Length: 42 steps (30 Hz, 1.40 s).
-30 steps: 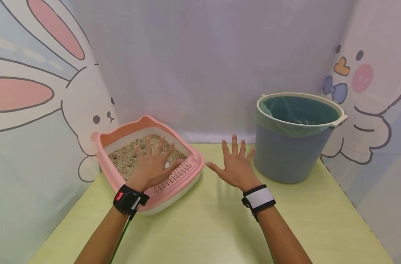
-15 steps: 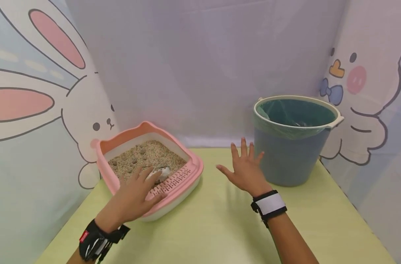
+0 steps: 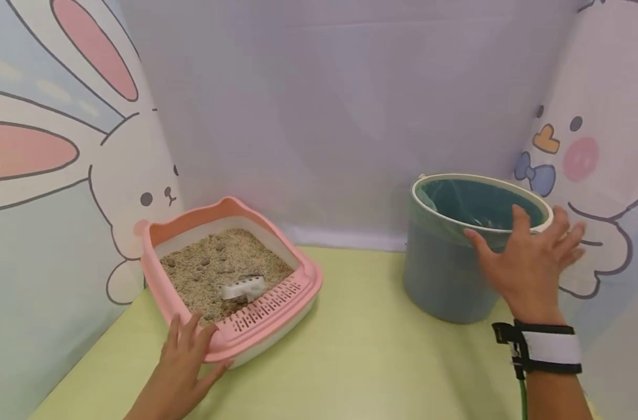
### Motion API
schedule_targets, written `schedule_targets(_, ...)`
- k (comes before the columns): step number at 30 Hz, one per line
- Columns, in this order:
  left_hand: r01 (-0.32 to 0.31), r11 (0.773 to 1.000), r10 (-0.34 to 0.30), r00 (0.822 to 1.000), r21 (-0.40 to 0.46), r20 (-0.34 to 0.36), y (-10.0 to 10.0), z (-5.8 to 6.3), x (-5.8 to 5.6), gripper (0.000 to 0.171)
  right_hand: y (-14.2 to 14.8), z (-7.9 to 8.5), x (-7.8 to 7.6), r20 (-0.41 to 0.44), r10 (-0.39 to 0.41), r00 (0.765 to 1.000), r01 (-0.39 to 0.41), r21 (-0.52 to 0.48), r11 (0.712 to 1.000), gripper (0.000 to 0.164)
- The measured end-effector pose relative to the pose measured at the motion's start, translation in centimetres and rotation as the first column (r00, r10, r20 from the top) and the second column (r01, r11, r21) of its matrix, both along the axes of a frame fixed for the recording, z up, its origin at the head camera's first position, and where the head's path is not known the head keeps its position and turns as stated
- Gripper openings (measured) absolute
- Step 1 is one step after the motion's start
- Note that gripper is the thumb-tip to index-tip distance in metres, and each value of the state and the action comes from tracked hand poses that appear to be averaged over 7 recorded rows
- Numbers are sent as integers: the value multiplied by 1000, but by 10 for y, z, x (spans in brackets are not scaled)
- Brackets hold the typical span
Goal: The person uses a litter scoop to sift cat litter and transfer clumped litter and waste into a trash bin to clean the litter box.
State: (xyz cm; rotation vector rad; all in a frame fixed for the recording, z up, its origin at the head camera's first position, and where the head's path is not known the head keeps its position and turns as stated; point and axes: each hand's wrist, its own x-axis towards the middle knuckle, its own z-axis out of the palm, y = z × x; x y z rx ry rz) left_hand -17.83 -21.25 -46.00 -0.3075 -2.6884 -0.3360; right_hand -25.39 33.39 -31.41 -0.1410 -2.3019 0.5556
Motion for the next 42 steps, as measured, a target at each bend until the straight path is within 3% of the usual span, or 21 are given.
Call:
schedule_targets(4, 31, 1000, -31, 994, 1, -107, -7, -6, 6, 69, 24, -10, 6, 155, -20, 988, 38, -115, 993, 103)
schedule_targets(7, 71, 997, -76, 974, -30, -214, -14, -4, 8, 64, 32, -16, 2, 254, 5, 967, 28, -129, 991, 102)
schedule_targets(10, 117, 989, -138, 947, -86, -291, -15, 3, 7, 70, 40, -19, -2, 292, 36, 956, -3, -112, 994, 98)
schedule_targets(12, 139, 982, -174, 934, -130, -312, -13, 11, 4, 70, 45, -20, -4, 277, 32, 960, -5, -97, 995, 93)
schedule_targets(16, 152, 972, -201, 930, -179, -306, -4, 25, 0, 63, 53, -21, 0, 211, -34, 977, 56, -100, 993, 79)
schedule_targets(22, 141, 972, -194, 935, -191, -297, -3, 29, -2, 69, 41, -20, 3, 167, -63, 984, 84, -119, 989, 69)
schedule_targets(26, 118, 980, -160, 945, -159, -287, -8, 26, 2, 67, 23, -23, 3, 152, -6, 988, 27, -137, 990, 63)
schedule_targets(29, 129, 981, -168, 938, -147, -302, -12, 22, 2, 64, 10, -24, 9, 148, 21, 989, -2, -122, 992, 62)
schedule_targets(33, 151, 977, -191, 932, -149, -307, -14, 16, 1, 73, -5, -22, 19, 142, 34, 989, -20, -98, 995, 61)
schedule_targets(37, 144, 982, -173, 947, -124, -271, -15, 12, 2, 62, -20, -18, 29, 130, 65, 989, -53, -96, 994, 59)
schedule_targets(42, 114, 990, -128, 970, -78, -206, -11, 11, 0, 71, -34, -13, 41, 137, 80, 987, -66, -105, 992, 59)
